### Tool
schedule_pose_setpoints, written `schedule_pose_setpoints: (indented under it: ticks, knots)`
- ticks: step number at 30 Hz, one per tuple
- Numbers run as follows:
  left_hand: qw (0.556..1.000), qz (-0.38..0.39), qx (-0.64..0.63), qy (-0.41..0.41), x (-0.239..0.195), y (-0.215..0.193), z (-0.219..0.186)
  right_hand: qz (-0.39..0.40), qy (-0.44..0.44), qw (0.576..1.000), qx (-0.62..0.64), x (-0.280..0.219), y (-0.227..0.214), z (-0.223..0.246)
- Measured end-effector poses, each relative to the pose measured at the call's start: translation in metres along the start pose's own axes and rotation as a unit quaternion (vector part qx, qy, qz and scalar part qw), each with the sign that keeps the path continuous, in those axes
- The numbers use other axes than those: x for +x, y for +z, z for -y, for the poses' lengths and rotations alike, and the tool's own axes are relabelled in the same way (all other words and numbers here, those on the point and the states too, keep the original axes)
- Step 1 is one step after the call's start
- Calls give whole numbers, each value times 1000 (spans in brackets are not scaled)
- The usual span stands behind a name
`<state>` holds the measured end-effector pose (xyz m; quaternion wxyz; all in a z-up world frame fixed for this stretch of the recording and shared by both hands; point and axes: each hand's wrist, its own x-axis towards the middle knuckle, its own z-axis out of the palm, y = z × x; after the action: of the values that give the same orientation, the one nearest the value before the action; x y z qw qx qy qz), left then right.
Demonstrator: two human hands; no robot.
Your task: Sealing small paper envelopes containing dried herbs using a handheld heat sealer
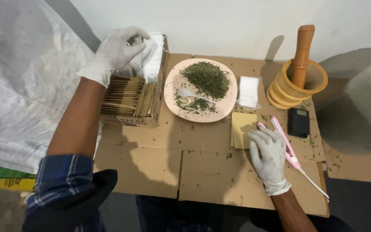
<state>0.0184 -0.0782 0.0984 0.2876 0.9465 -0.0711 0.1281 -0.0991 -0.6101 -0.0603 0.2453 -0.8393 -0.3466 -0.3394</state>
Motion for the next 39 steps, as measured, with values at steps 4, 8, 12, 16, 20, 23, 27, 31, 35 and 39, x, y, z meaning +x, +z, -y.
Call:
schedule_pose_setpoints:
  ticks: [4,8,12,16,20,23,27,31,35,39]
  knots:
    - [997,24,-61,47,-44,-8,-90,-10,27,998,57,7,0,0]
    - [973,109,-196,53,-87,12,-155,50,271,915,293,55,-39,35]
    - [948,166,-252,101,-120,30,-216,89,284,879,374,98,-77,72]
    - [940,132,-281,142,-140,61,-238,32,298,928,223,95,-91,106]
    - [929,76,-354,78,-156,82,-261,-25,119,984,133,76,-74,114]
    - [920,53,-383,57,-163,98,-268,-46,165,976,134,81,-61,119]
    - [910,36,-411,26,-169,114,-267,18,311,924,224,83,-64,118]
    - [934,41,-356,-4,-167,99,-269,69,307,897,311,78,-67,105]
    - [946,15,-320,-57,-175,99,-268,99,337,824,444,89,-86,101]
    - [964,69,-250,-53,-181,106,-277,68,358,777,514,109,-102,111]
